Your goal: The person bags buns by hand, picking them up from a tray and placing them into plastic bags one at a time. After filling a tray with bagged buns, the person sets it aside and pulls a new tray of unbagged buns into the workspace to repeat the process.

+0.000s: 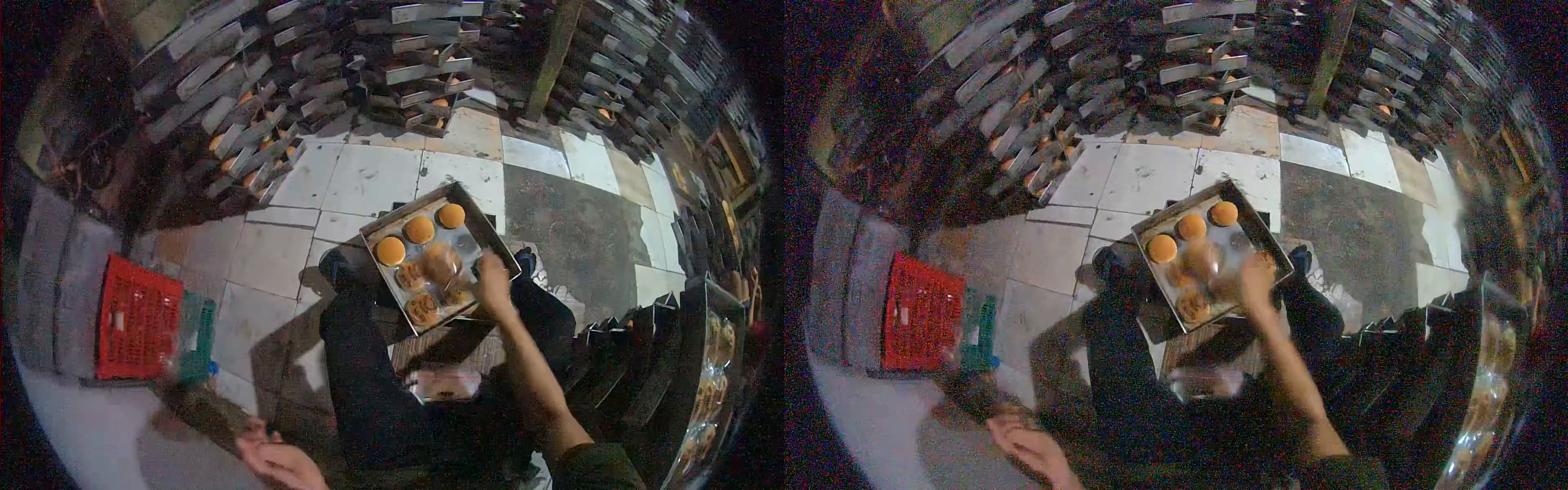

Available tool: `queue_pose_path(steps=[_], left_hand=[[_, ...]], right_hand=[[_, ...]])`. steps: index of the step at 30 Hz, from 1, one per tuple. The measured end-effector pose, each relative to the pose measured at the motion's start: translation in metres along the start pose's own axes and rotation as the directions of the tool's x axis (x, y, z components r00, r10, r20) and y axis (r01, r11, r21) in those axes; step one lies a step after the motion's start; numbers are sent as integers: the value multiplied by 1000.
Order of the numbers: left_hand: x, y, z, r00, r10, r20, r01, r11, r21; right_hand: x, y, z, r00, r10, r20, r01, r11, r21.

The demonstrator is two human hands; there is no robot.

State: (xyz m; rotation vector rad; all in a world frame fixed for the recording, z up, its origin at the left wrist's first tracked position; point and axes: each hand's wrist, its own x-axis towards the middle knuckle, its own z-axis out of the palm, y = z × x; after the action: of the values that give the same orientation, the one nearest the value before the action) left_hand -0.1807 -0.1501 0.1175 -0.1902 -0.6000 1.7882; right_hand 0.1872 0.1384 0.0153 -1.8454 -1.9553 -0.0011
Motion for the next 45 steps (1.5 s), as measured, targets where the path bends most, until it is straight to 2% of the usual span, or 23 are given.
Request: queue_pose_path(steps=[1,2,3,4,7,9,15,17,19,20,22,23,25,27,29,31,33,34,35,40,42,43,45], left_hand=[[9,-16,3,1000,-11,9,11,1000,0],[22,-54,9,907,357,-225,-71,655,753],[30,-82,10,687,723,-73,208,-99,973],[31,-92,5,660,743,-109,306,-134,943],[29,-102,-16,730,662,-173,293,-75,953],[33,-120,-27,753,637,-163,304,-117,945],[53,-136,-76,886,313,-342,427,-264,865],[53,-133,-97,907,214,-364,417,-326,848],[53,-141,-111,875,53,-481,467,-355,810],[54,-137,-121,875,71,-479,472,-346,811],[58,-126,-138,587,-634,-503,81,-572,816],[57,-124,-136,607,-615,-503,102,-568,817],[63,-116,-129,540,-310,-782,721,-309,620],[87,-113,-129,651,-186,-736,662,-334,671],[107,-112,-138,609,6,-793,777,196,598],[125,-106,-154,664,37,-747,737,136,662],[144,-104,-148,798,229,-558,584,-525,619],[152,-104,-150,907,209,-366,409,-649,642],[160,-102,-148,900,227,-372,424,-650,631],[178,-87,-169,773,468,-428,630,-490,603],[183,-84,-177,674,550,-494,729,-385,566],[182,-81,-182,651,572,-499,732,-299,612],[187,-83,-187,628,592,-506,731,-224,645]], right_hand=[[6,33,0,955,231,185,-266,945,192],[1,40,0,914,401,58,-405,907,113],[-11,31,-13,972,237,1,-229,940,252],[-30,19,-27,994,77,-79,-43,928,371],[-148,-32,-20,859,-188,477,75,966,245],[-201,-56,-43,777,-487,399,428,873,232],[-218,-79,-73,606,-525,598,518,831,205],[-212,-79,-76,730,-439,524,431,890,145],[-192,-71,-72,418,158,894,-324,946,-16],[-184,-63,-77,695,-212,687,-133,901,413],[-138,-71,-120,740,-345,577,-30,840,541],[-106,-81,-151,773,-448,448,66,760,647],[-68,-85,-184,909,-171,380,-144,727,671],[-37,-88,-189,869,114,481,-457,558,693],[-31,-59,-127,869,68,490,-413,647,641],[-9,-61,-102,865,16,502,-352,733,583],[26,-94,-108,832,227,507,-421,853,308],[19,-79,-83,838,-12,546,-331,783,527],[27,-78,-73,716,-326,617,-258,698,668],[125,-46,105,925,329,191,-361,600,714],[148,-63,172,914,51,402,-208,911,357],[144,-37,249,849,-422,319,229,836,498],[155,-57,300,740,-246,626,-62,902,428]])
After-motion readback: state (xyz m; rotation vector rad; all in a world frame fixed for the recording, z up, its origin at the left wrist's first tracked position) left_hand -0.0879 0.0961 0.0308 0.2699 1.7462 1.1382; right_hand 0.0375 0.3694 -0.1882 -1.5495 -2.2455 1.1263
